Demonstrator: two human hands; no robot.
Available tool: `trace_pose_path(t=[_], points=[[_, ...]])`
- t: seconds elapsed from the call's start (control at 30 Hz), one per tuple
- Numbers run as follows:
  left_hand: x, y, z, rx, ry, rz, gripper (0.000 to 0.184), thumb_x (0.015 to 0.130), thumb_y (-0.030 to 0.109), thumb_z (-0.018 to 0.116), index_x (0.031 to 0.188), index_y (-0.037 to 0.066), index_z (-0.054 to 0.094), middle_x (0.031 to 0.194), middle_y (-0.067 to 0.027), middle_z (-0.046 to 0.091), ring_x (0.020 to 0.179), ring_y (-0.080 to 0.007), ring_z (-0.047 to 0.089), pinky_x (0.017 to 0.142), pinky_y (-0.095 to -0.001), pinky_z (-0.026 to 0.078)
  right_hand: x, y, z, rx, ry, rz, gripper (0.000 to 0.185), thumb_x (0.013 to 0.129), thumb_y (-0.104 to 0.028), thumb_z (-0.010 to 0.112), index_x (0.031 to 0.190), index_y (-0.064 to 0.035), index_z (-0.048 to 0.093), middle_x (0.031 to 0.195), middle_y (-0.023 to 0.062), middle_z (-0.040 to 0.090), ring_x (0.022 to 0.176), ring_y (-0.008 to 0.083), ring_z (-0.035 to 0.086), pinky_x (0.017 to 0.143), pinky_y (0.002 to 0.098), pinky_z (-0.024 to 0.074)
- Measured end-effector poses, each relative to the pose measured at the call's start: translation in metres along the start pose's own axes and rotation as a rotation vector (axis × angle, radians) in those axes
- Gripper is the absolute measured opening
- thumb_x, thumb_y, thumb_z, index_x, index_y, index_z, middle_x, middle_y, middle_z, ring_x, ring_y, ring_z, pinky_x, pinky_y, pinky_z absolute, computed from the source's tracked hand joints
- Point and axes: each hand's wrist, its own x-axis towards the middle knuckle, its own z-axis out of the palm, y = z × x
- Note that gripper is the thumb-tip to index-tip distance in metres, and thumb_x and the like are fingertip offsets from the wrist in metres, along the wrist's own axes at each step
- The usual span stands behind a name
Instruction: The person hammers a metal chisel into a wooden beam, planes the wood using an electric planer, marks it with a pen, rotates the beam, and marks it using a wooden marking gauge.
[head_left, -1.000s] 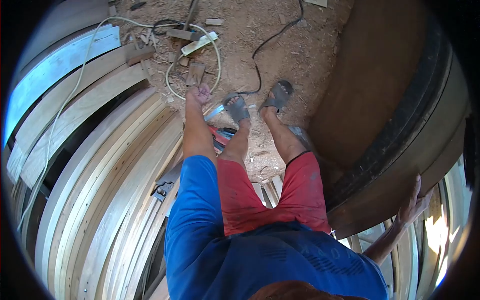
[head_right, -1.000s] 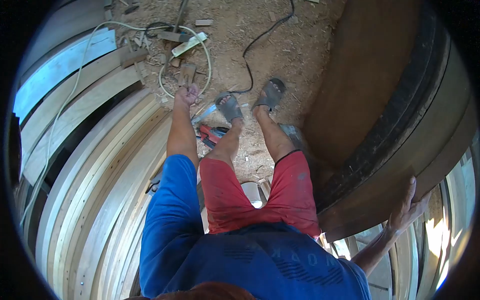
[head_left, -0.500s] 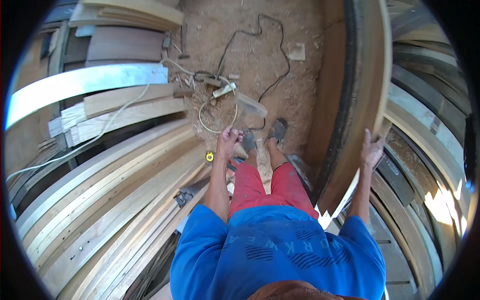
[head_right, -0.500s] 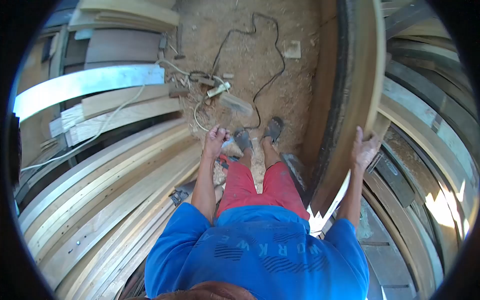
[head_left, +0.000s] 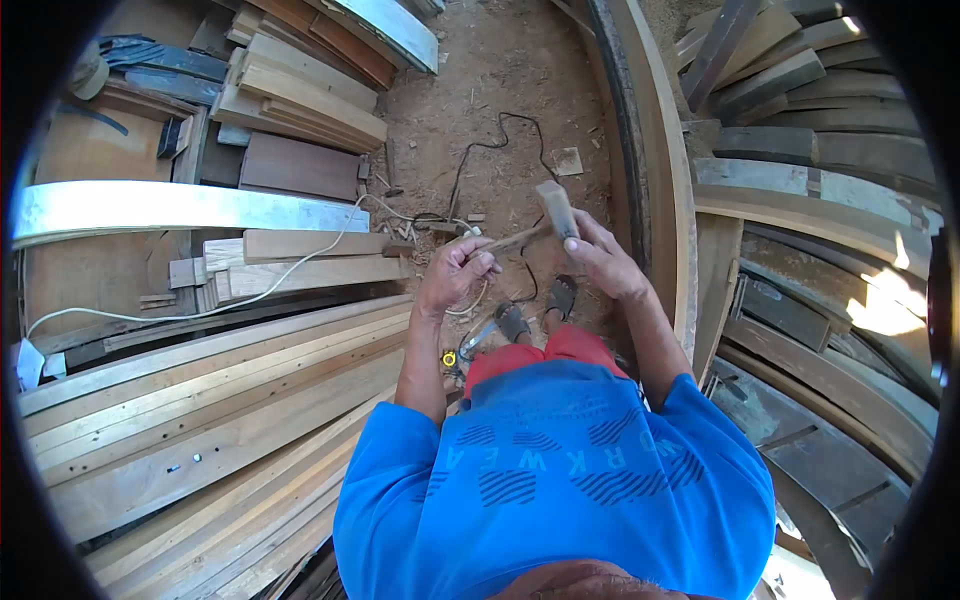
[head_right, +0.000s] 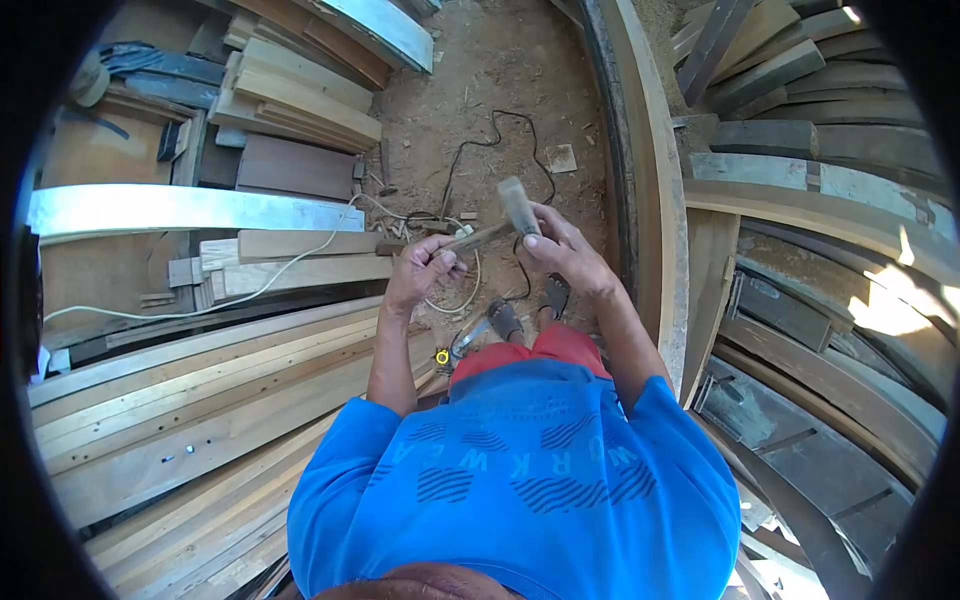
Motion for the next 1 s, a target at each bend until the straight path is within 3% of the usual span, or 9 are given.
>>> trace_pose_path(t=[0.07,0.3,0.37,0.5,0.57,0.7,0.8,0.9,1.0], points=[[-0.005,0.013,0.006,-0.017,0.004,0.007,0.033,0.101,0.022,0.063,0.123,-0.003,0.063,0.091,-0.0061,0.072,0.082,-0.0110,0.067,0.075,-0.0261,0.055,-0.009,0.001,0.016,0.182,0.035,0.122,0.068,0.097,-0.037,0.065,0.150,-0.0039,0.038,0.136,0.0162,0.057,0.117,0.0252,0.061,0.096,0.0429,0.0516],[-0.009,0.023,0.032,-0.137,0.173,0.229,0.029,0.098,0.021,0.071,0.118,0.001,0.066,0.096,-0.0046,0.073,0.084,-0.0102,0.069,0.079,-0.0271,0.057,-0.030,0.013,0.038,0.413,-0.001,-0.009,0.064,0.099,-0.039,0.065,0.145,-0.0013,0.042,0.124,0.0141,0.065,0.106,0.0256,0.069,0.095,0.0440,0.0564],[-0.012,0.027,0.038,-0.187,0.214,0.254,0.027,0.098,0.019,0.071,0.118,0.002,0.067,0.097,-0.0043,0.073,0.086,-0.0108,0.070,0.084,-0.0291,0.058,-0.031,0.013,0.044,0.429,-0.002,-0.034,0.064,0.098,-0.036,0.066,0.145,-0.0010,0.041,0.127,0.0145,0.063,0.106,0.0251,0.068,0.095,0.0437,0.0563],[-0.014,0.024,0.044,-0.274,0.214,0.284,0.031,0.098,0.020,0.070,0.123,0.002,0.065,0.098,-0.0041,0.072,0.086,-0.0114,0.069,0.082,-0.0288,0.058,-0.037,0.007,0.059,0.286,0.072,-0.136,0.063,0.094,-0.027,0.071,0.144,-0.0014,0.041,0.137,0.0159,0.055,0.114,0.0260,0.064,0.099,0.0451,0.0533],[-0.016,0.026,0.049,-0.343,0.245,0.287,0.035,0.097,0.022,0.072,0.125,0.003,0.063,0.098,-0.0034,0.070,0.083,-0.0101,0.068,0.078,-0.0270,0.058,-0.044,-0.004,0.071,-0.195,0.160,-0.344,0.067,0.088,-0.018,0.074,0.144,-0.0019,0.040,0.140,0.0184,0.050,0.122,0.0289,0.058,0.104,0.0478,0.0487],[-0.028,0.039,0.053,-0.589,0.182,0.213,0.030,0.099,0.016,0.068,0.126,0.006,0.058,0.104,-0.0065,0.070,0.089,-0.0159,0.071,0.084,-0.0340,0.062,-0.058,-0.031,0.090,-1.198,0.275,-0.823,0.078,0.077,-0.002,0.074,0.146,-0.0032,0.038,0.140,0.0226,0.048,0.134,0.0351,0.047,0.112,0.0515,0.0394],[-0.036,0.054,0.048,-0.660,0.099,0.252,0.027,0.099,0.012,0.065,0.125,0.007,0.056,0.110,-0.0100,0.069,0.099,-0.0215,0.071,0.090,-0.0397,0.063,-0.063,-0.032,0.098,-1.259,0.362,-0.793,0.088,0.071,0.004,0.071,0.151,-0.0059,0.035,0.142,0.0239,0.047,0.138,0.0372,0.042,0.113,0.0514,0.0376],[-0.041,0.060,0.044,-0.583,0.097,0.351,0.028,0.099,0.008,0.064,0.126,0.006,0.056,0.115,-0.0130,0.069,0.107,-0.0263,0.070,0.093,-0.0426,0.062,-0.064,-0.036,0.083,-0.835,0.328,-0.634,0.079,0.082,-0.004,0.068,0.153,-0.0082,0.034,0.143,0.0234,0.048,0.134,0.0384,0.047,0.111,0.0519,0.0407],[-0.041,0.058,0.042,-0.516,0.070,0.371,0.028,0.098,0.007,0.065,0.125,0.005,0.056,0.114,-0.0136,0.069,0.108,-0.0257,0.069,0.095,-0.0426,0.060,-0.058,-0.029,0.065,0.250,0.042,-0.169,0.070,0.094,-0.027,0.064,0.155,-0.0090,0.034,0.141,0.0226,0.051,0.130,0.0397,0.053,0.106,0.0550,0.0454]])
